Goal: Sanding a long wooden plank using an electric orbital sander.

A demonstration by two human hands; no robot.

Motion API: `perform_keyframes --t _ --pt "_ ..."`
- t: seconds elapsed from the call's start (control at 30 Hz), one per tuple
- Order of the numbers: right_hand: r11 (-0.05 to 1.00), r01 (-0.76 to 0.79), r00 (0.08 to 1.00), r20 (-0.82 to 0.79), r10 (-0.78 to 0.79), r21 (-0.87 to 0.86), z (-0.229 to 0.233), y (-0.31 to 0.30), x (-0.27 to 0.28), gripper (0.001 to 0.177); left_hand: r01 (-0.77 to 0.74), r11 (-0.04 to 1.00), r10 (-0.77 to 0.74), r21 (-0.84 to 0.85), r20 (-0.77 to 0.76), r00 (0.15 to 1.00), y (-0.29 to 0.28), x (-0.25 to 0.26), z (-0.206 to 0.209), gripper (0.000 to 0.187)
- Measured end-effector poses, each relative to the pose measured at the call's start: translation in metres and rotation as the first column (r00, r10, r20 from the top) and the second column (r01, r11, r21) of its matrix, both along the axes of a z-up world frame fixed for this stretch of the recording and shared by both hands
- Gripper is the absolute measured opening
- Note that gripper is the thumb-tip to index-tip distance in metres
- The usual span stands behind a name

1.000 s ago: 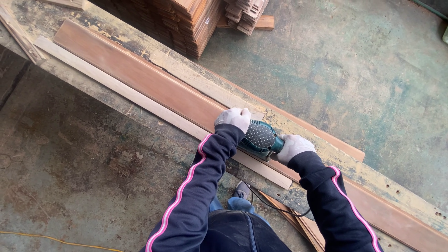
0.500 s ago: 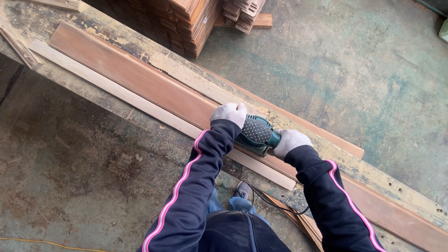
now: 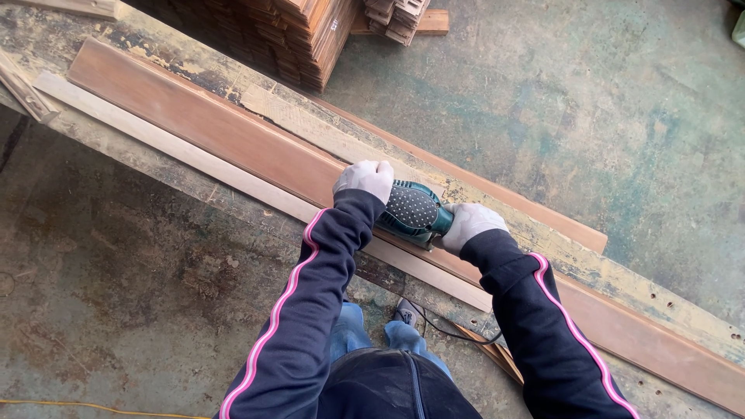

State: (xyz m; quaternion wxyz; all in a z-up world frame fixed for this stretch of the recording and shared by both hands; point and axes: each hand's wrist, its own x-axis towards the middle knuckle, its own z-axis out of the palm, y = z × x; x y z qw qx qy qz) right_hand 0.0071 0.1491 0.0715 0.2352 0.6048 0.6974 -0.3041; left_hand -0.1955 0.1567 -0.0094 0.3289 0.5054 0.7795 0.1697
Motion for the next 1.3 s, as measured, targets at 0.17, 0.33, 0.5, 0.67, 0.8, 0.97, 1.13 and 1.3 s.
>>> perform_keyframes --t 0.17,0.33,0.5,0.67,0.8,0.97,1.13,1.3 --pt "1.000 -0.002 1.000 -0.014 0.002 0.000 -0.004 -0.004 0.000 0.046 -0.031 0.999 0.032 -0.003 0.022 0.999 -0.005 -0.003 0.001 0.046" --pt "0.999 0.019 0.999 -0.028 -0.018 0.026 -0.009 -0.012 0.030 0.044 -0.017 1.000 0.017 0.002 0.034 0.999 -0.005 0.025 0.000 0.046" --pt "0.997 0.071 0.997 0.008 -0.071 -0.006 -0.001 -0.019 0.070 0.049 0.036 0.999 -0.036 0.004 0.057 0.998 -0.006 0.074 -0.001 0.046" --pt "0.995 0.098 0.995 0.020 -0.098 0.000 -0.005 -0.030 0.120 0.047 0.075 0.997 -0.075 0.001 0.053 0.996 -0.006 0.127 -0.012 0.049" --pt "0.992 0.124 0.992 0.006 -0.124 -0.002 -0.022 -0.036 0.168 0.045 0.094 0.994 -0.090 -0.057 0.061 0.994 -0.009 0.169 -0.002 0.051" --pt "0.985 0.175 0.984 0.019 -0.175 0.003 -0.033 -0.052 0.227 0.047 0.099 0.990 -0.085 -0.099 0.136 0.987 -0.019 0.224 0.007 0.050" --pt "0.964 0.267 0.959 0.089 -0.267 0.015 -0.036 -0.070 0.275 0.052 0.134 0.990 -0.122 -0.047 0.195 0.973 -0.034 0.273 0.006 0.050" --pt "0.969 0.246 0.962 0.118 -0.246 0.019 -0.045 -0.084 0.319 0.050 0.088 0.996 -0.083 -0.014 0.211 0.974 -0.051 0.309 0.009 0.047"
